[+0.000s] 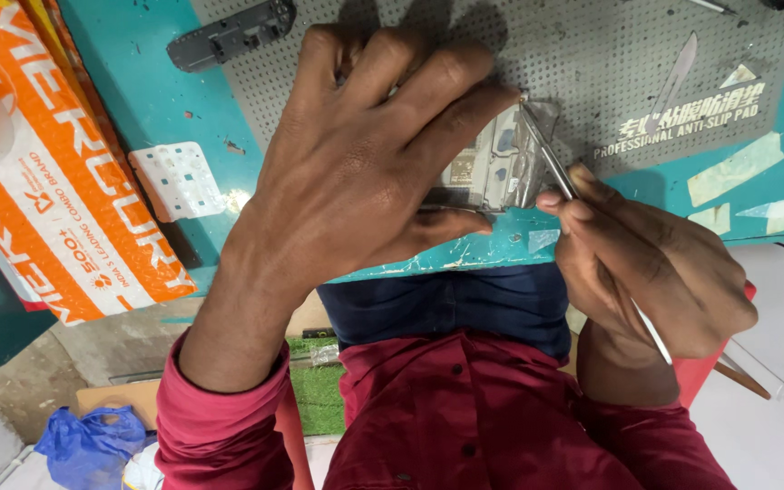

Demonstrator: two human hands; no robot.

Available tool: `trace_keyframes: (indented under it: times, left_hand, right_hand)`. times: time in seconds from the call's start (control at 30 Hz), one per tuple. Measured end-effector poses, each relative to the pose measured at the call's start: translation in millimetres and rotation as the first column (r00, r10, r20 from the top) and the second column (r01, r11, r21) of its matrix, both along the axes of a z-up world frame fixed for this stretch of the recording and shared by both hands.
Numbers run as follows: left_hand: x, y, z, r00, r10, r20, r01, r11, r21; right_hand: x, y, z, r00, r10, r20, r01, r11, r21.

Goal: The person uses tweezers to adjust small components on a disassembled mobile phone. They apply glue from a tube to the phone's internal parts and then use tweezers to press and align the components. The person also handles a small black plastic piece, applying glue to it as well.

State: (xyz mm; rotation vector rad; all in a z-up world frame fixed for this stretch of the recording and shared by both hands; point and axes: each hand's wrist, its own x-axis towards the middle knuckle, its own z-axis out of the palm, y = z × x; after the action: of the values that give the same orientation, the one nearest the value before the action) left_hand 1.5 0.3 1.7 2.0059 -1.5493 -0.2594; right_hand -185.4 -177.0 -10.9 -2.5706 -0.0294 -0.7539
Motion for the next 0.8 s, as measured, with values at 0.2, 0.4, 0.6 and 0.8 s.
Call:
trace_keyframes:
  times: [0.2, 0.4, 0.6, 0.8]
  left_hand:
    - [-1.1, -1.1, -0.6, 1.0, 0.016, 0.013, -0.015, 1.0, -0.025]
    - [0.3, -0.2, 1.0, 1.0, 0.009, 0.022, -0.008, 0.999, -0.039]
    - [0.9, 0.4, 0.6, 1.0, 0.01, 0.019, -0.009, 0.999, -0.042]
    - [0.3, 0.4, 0.3, 1.0, 0.016, 0.025, -0.015, 0.999, -0.051]
  right_hand:
    - [-0.6, 1.4, 0.8, 1.0, -0.011, -0.019, 0.012, 1.0, 0.02]
    - [3.6, -0.9, -1.6, 1.0, 0.009, 0.007, -0.009, 1.0, -0.008]
    - [0.5, 0.2, -0.6, 1.0, -0.008, 0.001, 0.008, 1.0, -0.019]
    - [-7.1, -3.2, -5.8, 1.0, 0.001, -0.024, 0.0, 0.999, 0.042]
